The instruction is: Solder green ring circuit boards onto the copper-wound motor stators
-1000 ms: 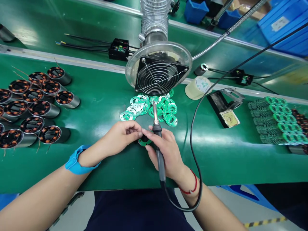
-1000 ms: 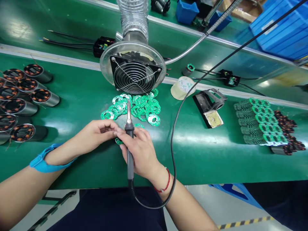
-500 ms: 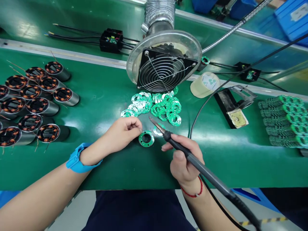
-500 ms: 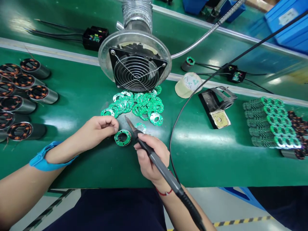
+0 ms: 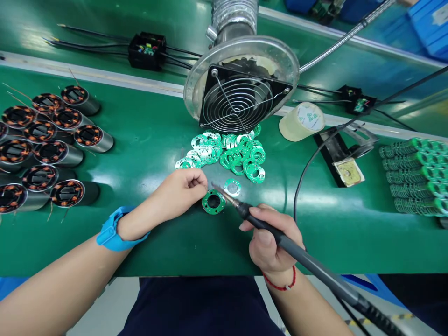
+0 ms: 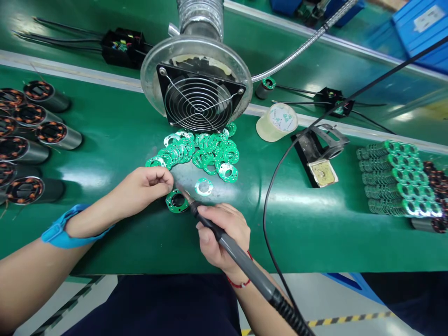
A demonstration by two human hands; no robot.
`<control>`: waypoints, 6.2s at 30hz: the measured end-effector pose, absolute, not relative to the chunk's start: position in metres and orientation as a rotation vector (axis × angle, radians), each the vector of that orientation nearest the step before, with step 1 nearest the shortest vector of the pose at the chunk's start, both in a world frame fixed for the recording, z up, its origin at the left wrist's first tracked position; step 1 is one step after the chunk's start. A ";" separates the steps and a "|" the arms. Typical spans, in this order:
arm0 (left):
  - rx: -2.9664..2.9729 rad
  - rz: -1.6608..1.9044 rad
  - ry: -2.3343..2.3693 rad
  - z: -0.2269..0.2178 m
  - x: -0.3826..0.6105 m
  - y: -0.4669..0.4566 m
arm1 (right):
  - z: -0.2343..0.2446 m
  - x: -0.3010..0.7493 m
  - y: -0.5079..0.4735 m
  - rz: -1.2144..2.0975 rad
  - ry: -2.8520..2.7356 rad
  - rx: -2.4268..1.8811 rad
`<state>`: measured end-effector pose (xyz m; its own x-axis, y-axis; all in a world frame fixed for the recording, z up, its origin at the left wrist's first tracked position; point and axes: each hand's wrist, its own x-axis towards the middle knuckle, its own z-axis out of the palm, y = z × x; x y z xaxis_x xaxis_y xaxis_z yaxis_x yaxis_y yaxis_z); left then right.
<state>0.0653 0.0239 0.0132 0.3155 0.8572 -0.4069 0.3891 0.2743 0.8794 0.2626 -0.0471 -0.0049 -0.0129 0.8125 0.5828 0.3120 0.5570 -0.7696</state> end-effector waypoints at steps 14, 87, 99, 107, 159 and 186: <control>1.404 0.517 1.246 0.012 0.066 0.023 | 0.002 0.248 -0.034 0.705 -2.097 -1.154; 2.118 0.394 1.159 0.017 0.042 0.008 | -0.008 0.249 -0.022 0.366 -2.160 -1.223; 1.381 0.733 1.224 0.018 0.054 0.008 | -0.011 0.243 -0.029 0.277 -2.177 -1.253; 1.409 0.695 1.267 0.022 0.034 0.021 | -0.011 0.238 -0.030 0.176 -2.214 -1.255; 1.251 0.567 1.085 0.012 0.048 0.020 | -0.004 0.242 -0.029 0.338 -2.145 -1.060; 1.678 0.602 1.325 0.014 0.056 0.009 | 0.005 0.256 -0.043 0.494 -1.677 -1.025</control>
<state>0.0565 0.0090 0.0142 0.3107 0.9392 -0.1460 0.5082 -0.0344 0.8606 0.2561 -0.0434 0.0048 -0.0717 0.8216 0.5655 0.3837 0.5460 -0.7447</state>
